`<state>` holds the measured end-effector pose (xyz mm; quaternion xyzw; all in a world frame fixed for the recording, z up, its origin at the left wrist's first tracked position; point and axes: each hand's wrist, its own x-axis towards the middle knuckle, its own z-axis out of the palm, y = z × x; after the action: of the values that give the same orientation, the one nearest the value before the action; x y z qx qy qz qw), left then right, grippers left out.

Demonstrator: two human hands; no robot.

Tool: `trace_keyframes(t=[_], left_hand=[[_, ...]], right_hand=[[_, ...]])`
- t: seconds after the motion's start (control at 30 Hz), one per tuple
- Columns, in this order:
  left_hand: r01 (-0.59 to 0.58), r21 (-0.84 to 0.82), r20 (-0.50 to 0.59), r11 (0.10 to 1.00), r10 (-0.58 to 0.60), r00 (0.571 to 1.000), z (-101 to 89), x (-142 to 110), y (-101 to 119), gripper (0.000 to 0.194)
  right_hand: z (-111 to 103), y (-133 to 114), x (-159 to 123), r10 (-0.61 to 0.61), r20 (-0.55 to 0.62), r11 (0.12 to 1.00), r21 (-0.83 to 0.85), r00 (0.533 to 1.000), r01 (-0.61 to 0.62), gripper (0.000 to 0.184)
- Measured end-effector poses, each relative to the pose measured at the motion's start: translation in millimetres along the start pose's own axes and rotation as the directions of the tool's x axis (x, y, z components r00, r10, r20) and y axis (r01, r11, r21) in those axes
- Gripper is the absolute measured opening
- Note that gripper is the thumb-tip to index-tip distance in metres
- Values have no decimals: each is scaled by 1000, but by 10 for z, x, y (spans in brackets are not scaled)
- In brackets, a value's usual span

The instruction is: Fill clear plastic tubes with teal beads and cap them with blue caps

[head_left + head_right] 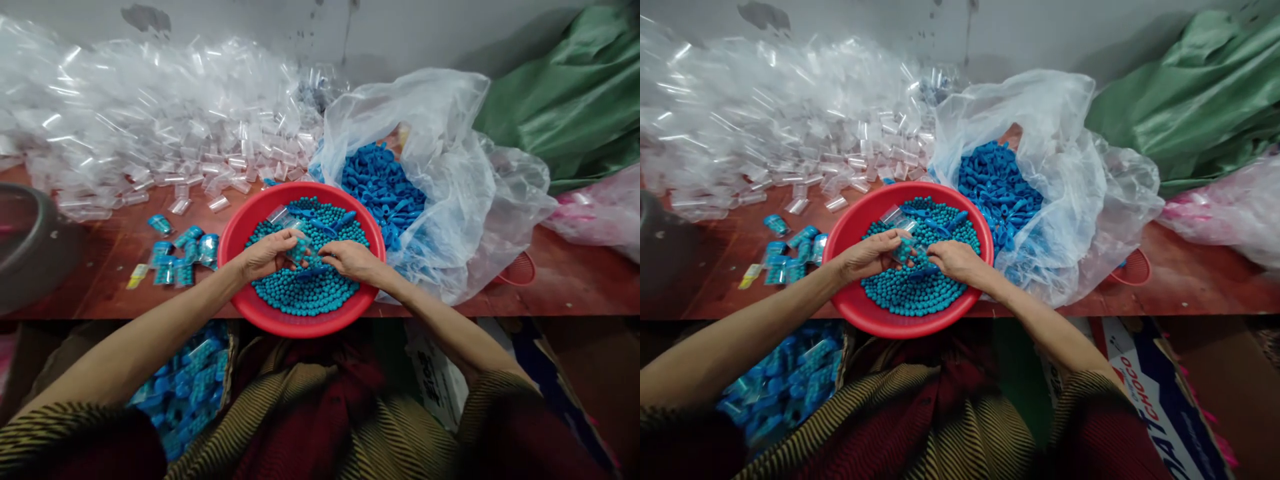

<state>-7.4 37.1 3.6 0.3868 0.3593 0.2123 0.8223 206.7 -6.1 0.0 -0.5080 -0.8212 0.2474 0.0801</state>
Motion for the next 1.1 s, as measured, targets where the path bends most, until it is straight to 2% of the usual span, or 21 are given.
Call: trace_keyframes(t=[0.13, 0.23, 0.4, 0.53, 0.6, 0.67, 0.77, 0.83, 0.93, 1.1], left_hand=[[-35, 0, -129, 999, 35, 991, 32, -168, -28, 30], [-31, 45, -195, 999, 39, 980, 45, -230, -78, 32], [-64, 102, -186, 993, 82, 979, 40, -289, -121, 44], [-81, 103, -153, 991, 97, 983, 38, -335, -132, 46], [-84, 89, -135, 992, 96, 986, 43, -356, -142, 48], [-82, 80, -122, 993, 91, 988, 48, -373, -157, 49], [-89, 79, -150, 993, 100, 984, 55, -381, -186, 49], [-112, 91, -194, 990, 128, 973, 64, -372, -208, 49], [-157, 154, -239, 976, 191, 952, 89, -348, -239, 49], [-182, 201, -209, 963, 223, 952, 143, -337, -270, 44]], right_hand=[[125, -163, 91, -35, 172, 950, -299, 984, 86, 22], [230, -179, 134, -35, 285, 902, -403, 958, 153, 29], [350, -208, 217, -44, 211, 887, -442, 977, 135, 23], [467, -300, 319, -51, 282, 916, -368, 958, 157, 29], [451, -313, 349, -40, 300, 947, -292, 953, 132, 25], [365, -305, 342, 2, 240, 977, -208, 971, 49, 23], [199, -298, 267, 43, -2, 999, -29, 999, -44, 28], [132, -320, 197, -28, -130, 994, 105, 991, 42, 30], [109, -372, 108, -143, -199, 950, 246, 970, 191, 33], [112, -395, 64, -83, -318, 925, 327, 944, 192, 28]])
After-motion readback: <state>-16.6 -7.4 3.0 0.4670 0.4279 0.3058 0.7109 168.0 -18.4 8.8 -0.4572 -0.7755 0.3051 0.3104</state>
